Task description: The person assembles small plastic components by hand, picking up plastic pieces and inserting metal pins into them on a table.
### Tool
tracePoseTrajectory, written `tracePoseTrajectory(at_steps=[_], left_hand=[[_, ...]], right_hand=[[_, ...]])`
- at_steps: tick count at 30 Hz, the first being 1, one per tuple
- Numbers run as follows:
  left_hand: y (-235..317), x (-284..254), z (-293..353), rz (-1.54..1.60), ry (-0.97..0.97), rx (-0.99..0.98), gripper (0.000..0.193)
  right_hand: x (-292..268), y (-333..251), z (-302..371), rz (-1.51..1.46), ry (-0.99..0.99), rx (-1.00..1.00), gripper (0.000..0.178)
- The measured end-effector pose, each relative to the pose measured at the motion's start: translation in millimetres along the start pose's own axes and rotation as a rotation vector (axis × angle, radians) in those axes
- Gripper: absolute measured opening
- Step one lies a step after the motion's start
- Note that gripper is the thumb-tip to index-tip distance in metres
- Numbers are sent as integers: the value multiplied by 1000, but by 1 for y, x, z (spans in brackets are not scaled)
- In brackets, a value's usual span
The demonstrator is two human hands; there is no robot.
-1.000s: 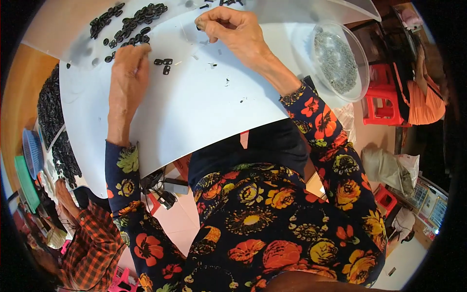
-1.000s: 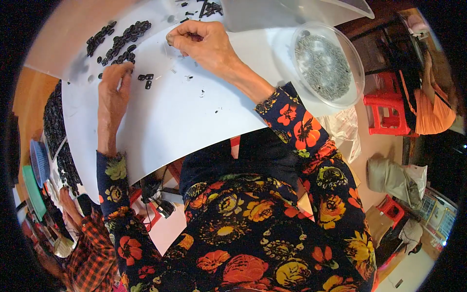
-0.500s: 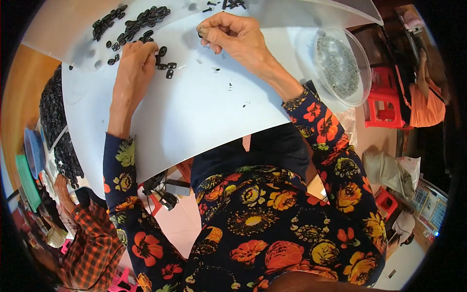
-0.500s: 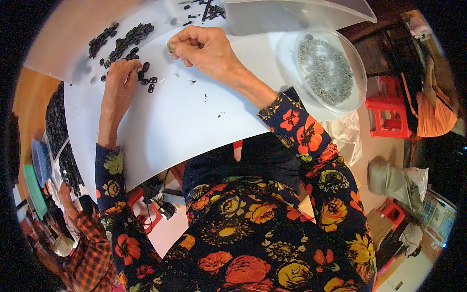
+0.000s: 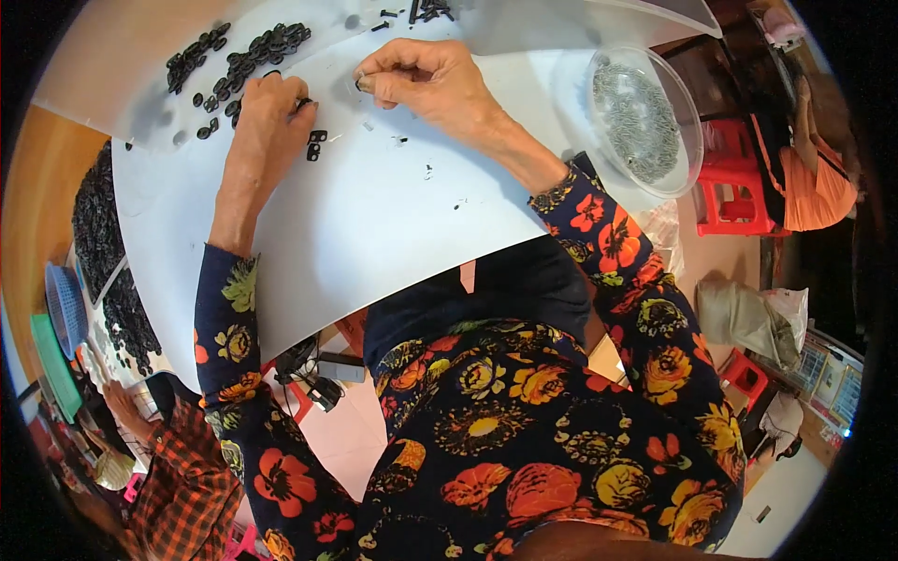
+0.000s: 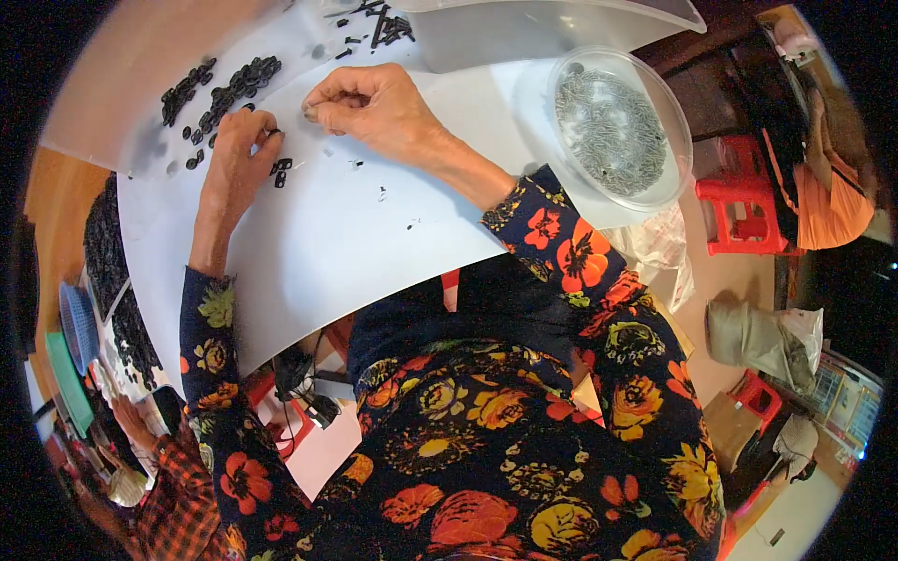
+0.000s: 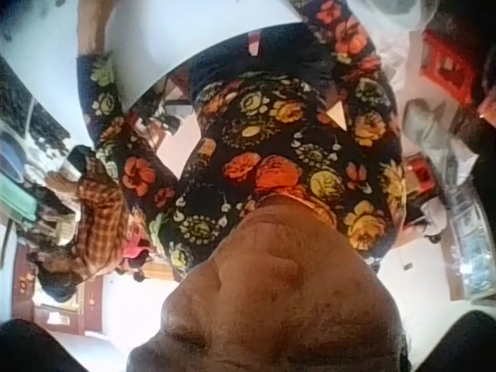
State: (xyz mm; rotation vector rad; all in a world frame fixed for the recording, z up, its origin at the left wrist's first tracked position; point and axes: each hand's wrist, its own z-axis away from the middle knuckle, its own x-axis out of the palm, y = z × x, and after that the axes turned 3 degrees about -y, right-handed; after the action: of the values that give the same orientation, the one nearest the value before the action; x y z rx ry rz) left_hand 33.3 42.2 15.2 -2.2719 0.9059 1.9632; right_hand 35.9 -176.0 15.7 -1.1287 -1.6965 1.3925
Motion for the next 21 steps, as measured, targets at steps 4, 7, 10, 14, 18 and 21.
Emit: tracePoseTrajectory(at_steps=[4, 7, 10, 14, 18, 21], left_hand=[[-1, 5, 4, 96, 4, -35, 11], [7, 6, 7, 160, 58, -41, 12], [10, 7, 8, 112, 126, 85, 14], [9, 8, 6, 45, 99, 31, 16], [7, 10, 5, 86, 86, 23, 15], [10, 11, 4, 107, 203, 132, 14]], right_hand=[[0, 2, 0, -72, -31, 2, 13], [0, 4, 2, -69, -45, -40, 15], [-2, 3, 2, -40, -24, -40, 16], [-3, 6, 0, 0, -10, -61, 17], [-1, 2, 1, 26, -6, -25, 16], [-1, 4, 0, -10, -15, -71, 16]])
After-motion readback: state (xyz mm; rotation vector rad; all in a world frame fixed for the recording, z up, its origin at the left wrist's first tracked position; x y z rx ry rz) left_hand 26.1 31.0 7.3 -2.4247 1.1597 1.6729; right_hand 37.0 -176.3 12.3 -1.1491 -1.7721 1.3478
